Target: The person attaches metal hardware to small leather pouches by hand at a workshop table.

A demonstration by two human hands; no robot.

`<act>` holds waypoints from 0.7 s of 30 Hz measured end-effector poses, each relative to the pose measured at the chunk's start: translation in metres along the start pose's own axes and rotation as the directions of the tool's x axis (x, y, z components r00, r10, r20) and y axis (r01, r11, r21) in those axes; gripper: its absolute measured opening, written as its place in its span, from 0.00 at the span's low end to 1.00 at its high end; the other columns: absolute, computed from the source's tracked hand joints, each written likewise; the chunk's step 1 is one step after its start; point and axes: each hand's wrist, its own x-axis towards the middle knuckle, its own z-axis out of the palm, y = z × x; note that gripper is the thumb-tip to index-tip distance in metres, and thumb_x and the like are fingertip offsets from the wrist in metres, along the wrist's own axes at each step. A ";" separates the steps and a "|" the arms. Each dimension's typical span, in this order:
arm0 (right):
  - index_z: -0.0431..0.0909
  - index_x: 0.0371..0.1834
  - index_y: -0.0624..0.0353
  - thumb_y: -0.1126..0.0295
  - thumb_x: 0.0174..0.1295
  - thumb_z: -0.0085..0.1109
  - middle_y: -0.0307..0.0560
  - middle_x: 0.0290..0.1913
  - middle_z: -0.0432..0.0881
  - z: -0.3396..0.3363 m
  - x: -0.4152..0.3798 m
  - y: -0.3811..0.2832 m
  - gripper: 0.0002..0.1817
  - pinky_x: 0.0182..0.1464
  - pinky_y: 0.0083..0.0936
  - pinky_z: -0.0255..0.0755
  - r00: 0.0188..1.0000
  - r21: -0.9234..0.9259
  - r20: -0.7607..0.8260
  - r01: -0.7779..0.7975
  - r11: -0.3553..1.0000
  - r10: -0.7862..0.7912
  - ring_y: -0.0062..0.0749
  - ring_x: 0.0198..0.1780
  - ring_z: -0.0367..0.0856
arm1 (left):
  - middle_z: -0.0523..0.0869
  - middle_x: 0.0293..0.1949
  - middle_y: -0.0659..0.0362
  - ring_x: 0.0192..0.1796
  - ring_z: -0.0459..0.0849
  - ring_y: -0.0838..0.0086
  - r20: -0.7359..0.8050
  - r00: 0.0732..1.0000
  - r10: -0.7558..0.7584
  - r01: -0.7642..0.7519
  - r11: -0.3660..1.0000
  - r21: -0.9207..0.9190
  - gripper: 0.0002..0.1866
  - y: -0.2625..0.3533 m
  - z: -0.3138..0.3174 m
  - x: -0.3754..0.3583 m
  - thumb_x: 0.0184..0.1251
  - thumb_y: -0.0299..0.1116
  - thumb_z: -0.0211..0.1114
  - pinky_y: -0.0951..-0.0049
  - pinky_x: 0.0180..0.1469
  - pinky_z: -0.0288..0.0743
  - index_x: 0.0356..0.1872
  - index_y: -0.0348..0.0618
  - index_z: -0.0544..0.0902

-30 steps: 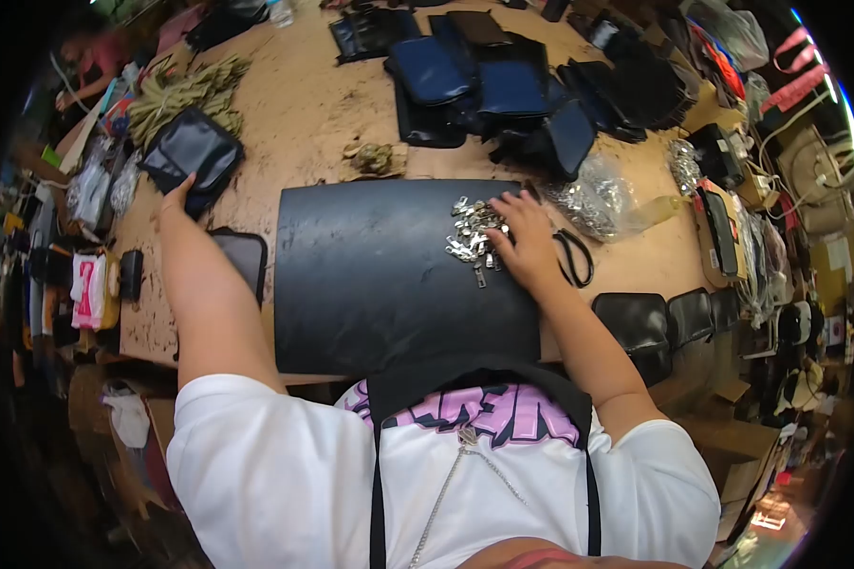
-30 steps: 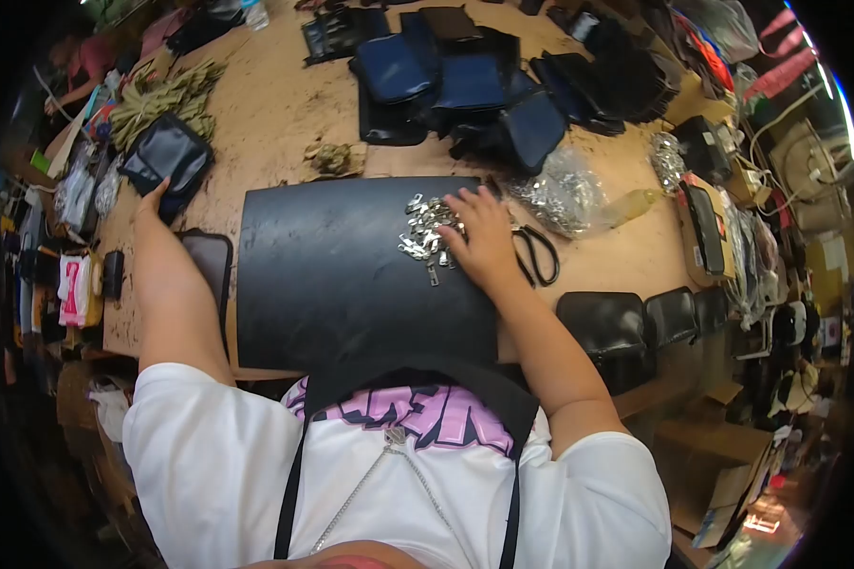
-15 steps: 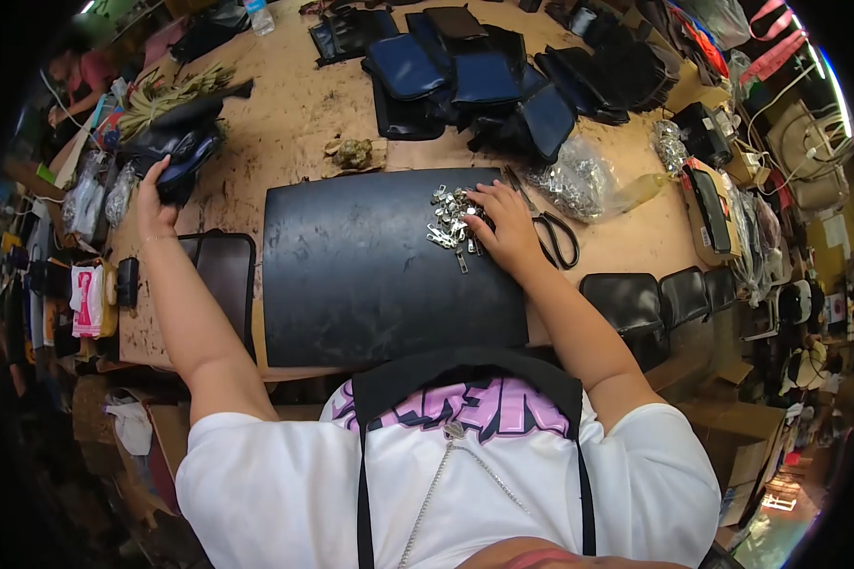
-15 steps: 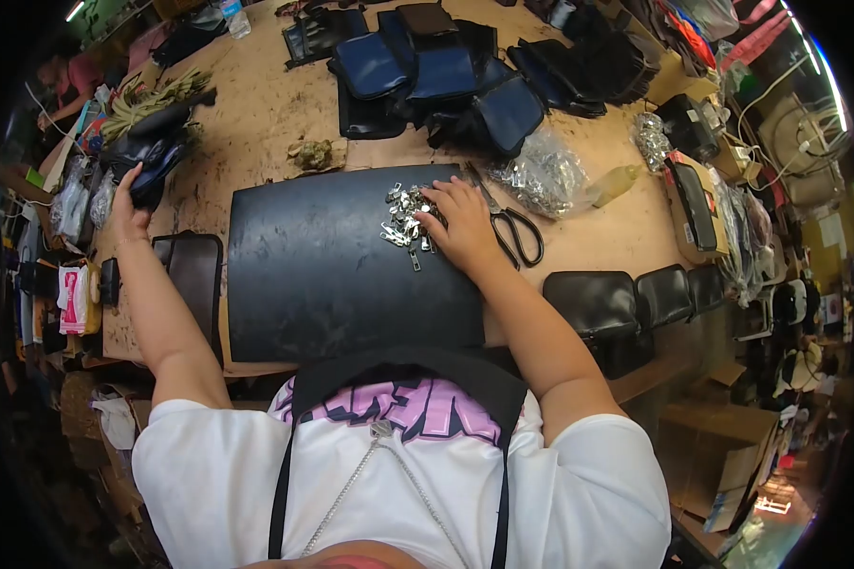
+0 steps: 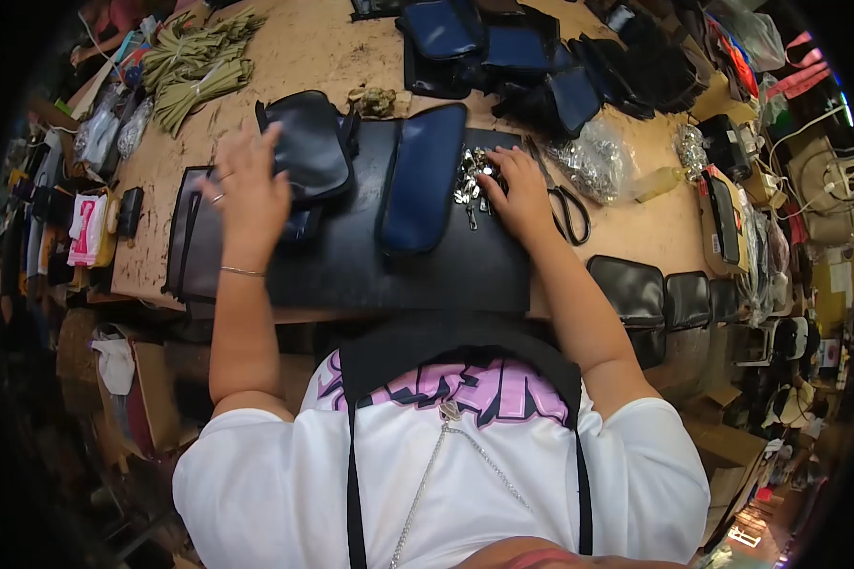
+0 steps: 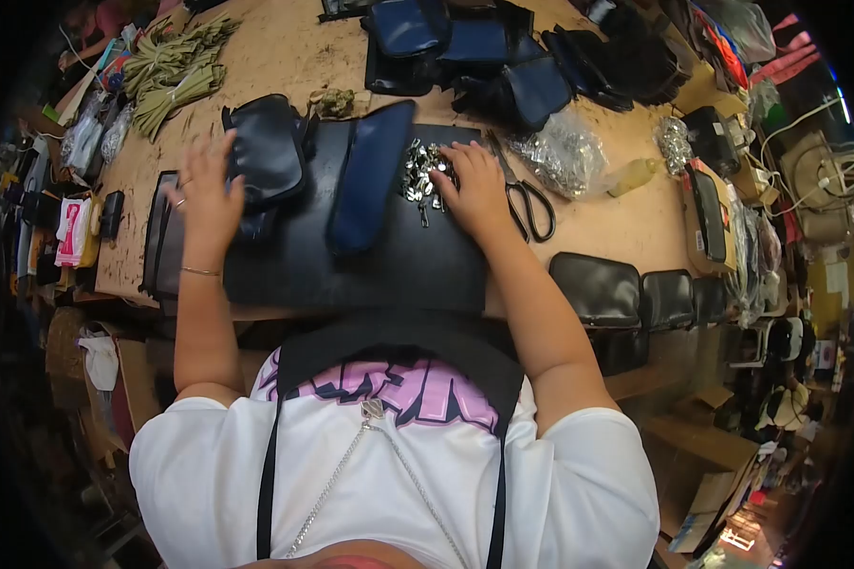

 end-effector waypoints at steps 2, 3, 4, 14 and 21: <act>0.78 0.63 0.50 0.53 0.64 0.64 0.45 0.64 0.79 -0.001 0.000 -0.002 0.26 0.73 0.51 0.58 1.000 -0.023 -0.006 0.003 1.000 -0.003 0.48 0.71 0.69 | 0.71 0.71 0.50 0.72 0.70 0.51 -0.100 0.960 0.261 -0.279 0.913 -0.297 0.35 0.033 -0.005 -0.001 0.62 0.33 0.69 0.54 0.73 0.63 0.72 0.51 0.69; 0.77 0.63 0.50 0.53 0.64 0.64 0.44 0.64 0.79 -0.001 -0.001 -0.003 0.26 0.73 0.52 0.57 1.000 -0.037 -0.011 0.002 0.999 -0.003 0.47 0.71 0.69 | 0.74 0.69 0.52 0.73 0.69 0.55 -0.160 0.909 0.385 -0.409 0.750 -0.520 0.33 0.051 -0.008 -0.001 0.64 0.34 0.68 0.55 0.72 0.65 0.71 0.50 0.71; 0.75 0.65 0.48 0.53 0.64 0.64 0.42 0.63 0.79 -0.002 -0.001 -0.005 0.27 0.73 0.56 0.55 1.000 -0.054 -0.026 0.015 0.998 -0.016 0.44 0.72 0.68 | 0.76 0.67 0.50 0.70 0.73 0.55 -0.014 0.930 0.366 -0.302 0.746 -0.593 0.32 0.069 -0.016 -0.013 0.64 0.34 0.68 0.57 0.70 0.68 0.71 0.47 0.71; 0.76 0.64 0.49 0.54 0.66 0.63 0.46 0.57 0.81 -0.012 0.005 0.000 0.25 0.72 0.56 0.57 0.994 0.096 -0.095 0.062 0.993 -0.053 0.48 0.67 0.72 | 0.84 0.49 0.49 0.52 0.81 0.53 0.071 0.946 0.316 -0.183 0.703 -0.687 0.28 0.085 -0.014 -0.017 0.59 0.17 0.65 0.61 0.57 0.74 0.63 0.42 0.78; 0.77 0.63 0.55 0.55 0.70 0.62 0.49 0.56 0.81 -0.098 0.036 -0.045 0.23 0.62 0.29 0.69 0.980 0.820 0.152 -0.196 0.538 0.125 0.36 0.57 0.79 | 0.84 0.39 0.59 0.49 0.80 0.62 -0.199 0.768 0.609 -0.519 0.409 -0.750 0.16 0.062 -0.095 0.022 0.51 0.12 0.64 0.64 0.57 0.72 0.39 0.43 0.87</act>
